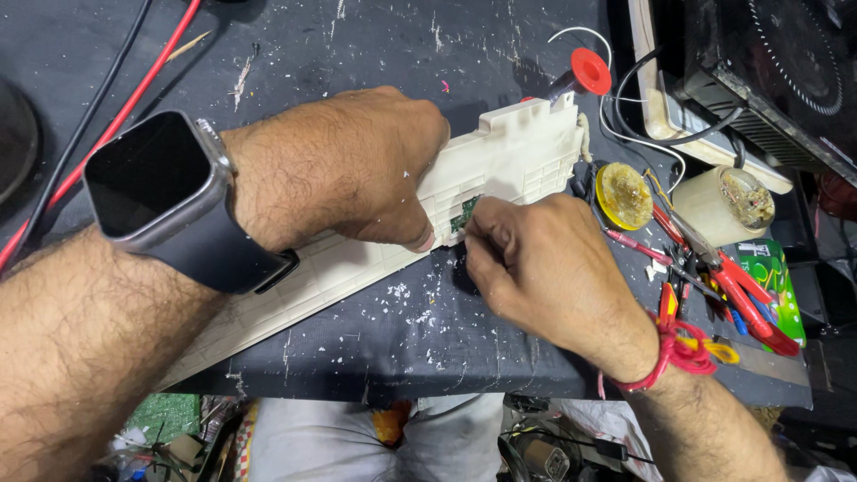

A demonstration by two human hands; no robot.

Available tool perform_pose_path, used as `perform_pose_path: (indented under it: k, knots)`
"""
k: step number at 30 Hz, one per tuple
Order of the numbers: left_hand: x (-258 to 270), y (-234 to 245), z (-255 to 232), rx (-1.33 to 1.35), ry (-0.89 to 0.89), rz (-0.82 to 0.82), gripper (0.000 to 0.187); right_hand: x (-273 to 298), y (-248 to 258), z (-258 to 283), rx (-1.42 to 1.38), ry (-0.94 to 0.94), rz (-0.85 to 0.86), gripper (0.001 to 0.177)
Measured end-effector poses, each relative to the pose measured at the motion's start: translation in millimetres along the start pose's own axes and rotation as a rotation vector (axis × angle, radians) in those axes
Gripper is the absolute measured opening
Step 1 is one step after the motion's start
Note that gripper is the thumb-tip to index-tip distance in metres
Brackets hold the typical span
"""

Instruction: The person works on a white plastic housing containing a small green circuit board. They use pliers to remove a component, then use a soldering iron to solder wires to the board, and finally use pliers again to trim the wires.

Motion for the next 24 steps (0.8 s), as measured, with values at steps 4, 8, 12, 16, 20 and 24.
perform_pose_path:
  k: [4, 8, 12, 16, 20, 24]
  knots:
    - [-2.0, -2.7, 2.8, 0.007, -0.002, 0.006, 0.038, -3.2, 4.9, -5.4, -0.030, -0.085, 0.074, 0.013]
    - [-2.1, -6.7, 7.2, 0.015, -0.018, -0.007, 0.044, 0.3, -2.6, -0.6, -0.077, -0.116, 0.015, 0.014]
    - [-2.9, 0.1, 0.6, 0.007, -0.015, -0.039, 0.062, 19.0, 5.1, -7.9, -0.163, -0.218, -0.166, 0.017]
    - [-6.8, -2.3, 4.4, 0.034, 0.064, 0.039, 0.061, 67.7, 18.4, -40.9, -0.282, -0.212, -0.416, 0.011]
    - [-13.2, -3.0, 12.5, 0.071, 0.019, 0.023, 0.062, 99.5, 17.4, -80.0, -0.138, -0.359, -0.380, 0.019]
    - [-14.1, 2.1, 18.9, 0.216, 0.010, 0.048, 0.068, 107.6, 18.2, -94.0, 0.144, -0.225, -0.396, 0.018]
Point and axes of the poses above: each hand's wrist, its own x-axis away from the middle knuckle, its own y-axis out of the back of the hand, z = x × y, the point moved 1 cm from there along -x, towards the middle knuckle, and after that the axes turned 7 degrees about -z, right-handed, at the moved point
